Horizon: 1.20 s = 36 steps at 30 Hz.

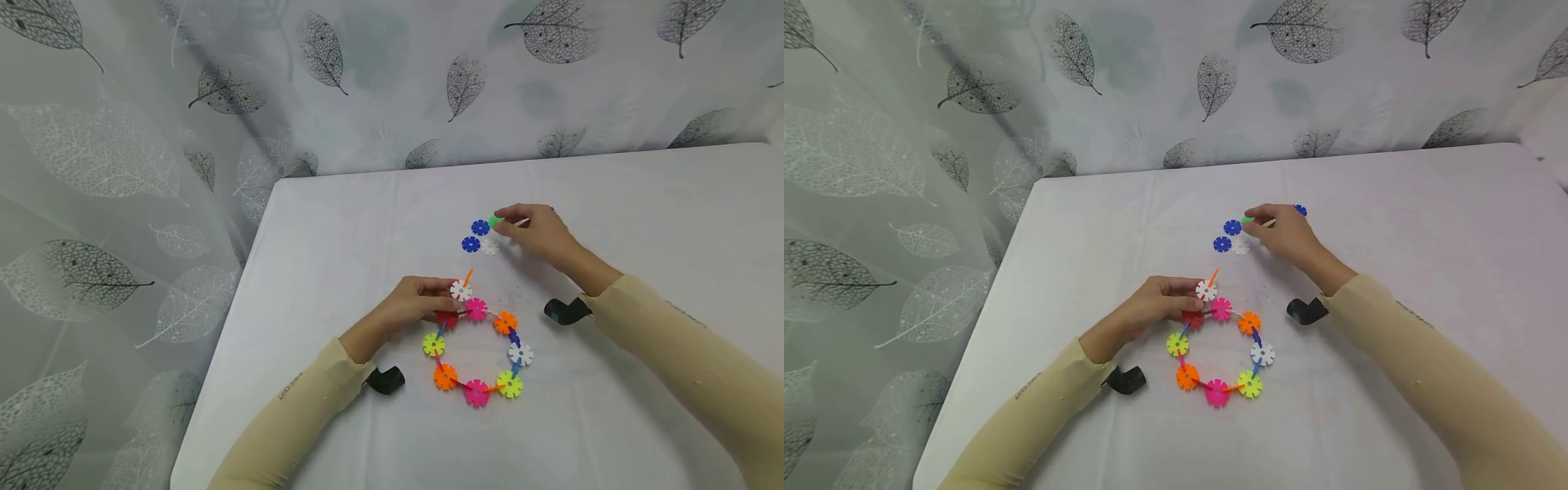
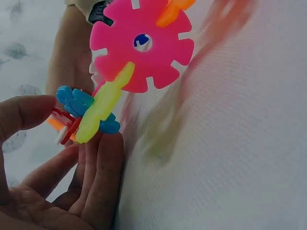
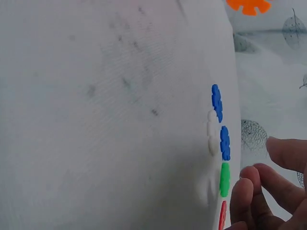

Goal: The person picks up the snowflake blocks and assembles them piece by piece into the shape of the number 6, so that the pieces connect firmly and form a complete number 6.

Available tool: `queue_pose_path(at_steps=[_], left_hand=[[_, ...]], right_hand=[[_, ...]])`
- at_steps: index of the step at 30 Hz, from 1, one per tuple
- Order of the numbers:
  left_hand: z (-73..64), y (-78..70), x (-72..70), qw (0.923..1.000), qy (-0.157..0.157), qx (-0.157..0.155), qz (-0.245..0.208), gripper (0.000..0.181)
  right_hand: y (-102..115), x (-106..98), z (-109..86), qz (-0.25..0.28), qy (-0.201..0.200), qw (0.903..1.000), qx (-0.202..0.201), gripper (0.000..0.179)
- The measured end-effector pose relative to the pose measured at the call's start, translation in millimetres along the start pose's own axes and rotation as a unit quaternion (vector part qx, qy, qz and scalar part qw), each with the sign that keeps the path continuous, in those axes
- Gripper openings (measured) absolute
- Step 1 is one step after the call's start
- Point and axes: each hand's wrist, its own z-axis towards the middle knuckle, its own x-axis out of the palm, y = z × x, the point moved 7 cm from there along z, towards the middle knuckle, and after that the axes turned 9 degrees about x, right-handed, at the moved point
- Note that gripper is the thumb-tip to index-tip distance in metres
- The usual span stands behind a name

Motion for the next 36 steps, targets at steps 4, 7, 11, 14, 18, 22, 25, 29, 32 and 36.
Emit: queue_pose_path(at_steps=[4,7,11,14,18,22,25,29,32,36], left_hand=[[0.7,0.2,0.9,1.0000,0.000,-0.001,0.000,0.046],[1.2,0.4,1.1,1.0000,-0.001,-0.003,-0.001,0.045],[1.6,0.5,0.9,1.0000,-0.002,-0.005,0.001,0.045],[1.7,1.1,1.1,1.0000,-0.003,-0.007,0.005,0.045],[1.4,1.6,1.5,0.9999,-0.006,-0.007,0.009,0.043],[1.7,3.7,1.5,0.9999,-0.007,-0.005,0.009,0.042],[2.3,5.6,1.6,1.0000,-0.004,0.004,0.007,0.043],[2.5,7.1,1.7,0.9996,0.000,0.025,0.011,0.046],[2.7,8.4,1.3,0.9992,0.002,0.037,0.014,0.048],[2.9,8.3,1.4,0.9988,0.006,0.048,0.009,0.048]], right_hand=[[-8.1,9.3,3.9,-0.059,0.026,0.9979,0.001,0.041],[-9.5,13.2,4.3,-0.091,0.023,0.9956,-0.002,0.041],[-7.1,14.5,2.0,-0.112,0.013,0.9936,-0.007,0.039],[-5.0,14.7,1.0,-0.115,0.021,0.9931,-0.011,0.037],[-2.3,15.2,-0.3,-0.108,0.047,0.9928,-0.022,0.035],[-2.6,16.2,-4.9,-0.087,0.062,0.9937,-0.033,0.030],[-5.0,18.7,-9.0,-0.067,0.069,0.9945,-0.040,0.026],[-8.0,24.8,-15.5,-0.026,0.096,0.9942,-0.040,0.027],[-9.4,27.8,-21.1,0.005,0.115,0.9928,-0.035,0.030],[-8.3,28.7,-27.0,0.037,0.126,0.9906,-0.037,0.032]])
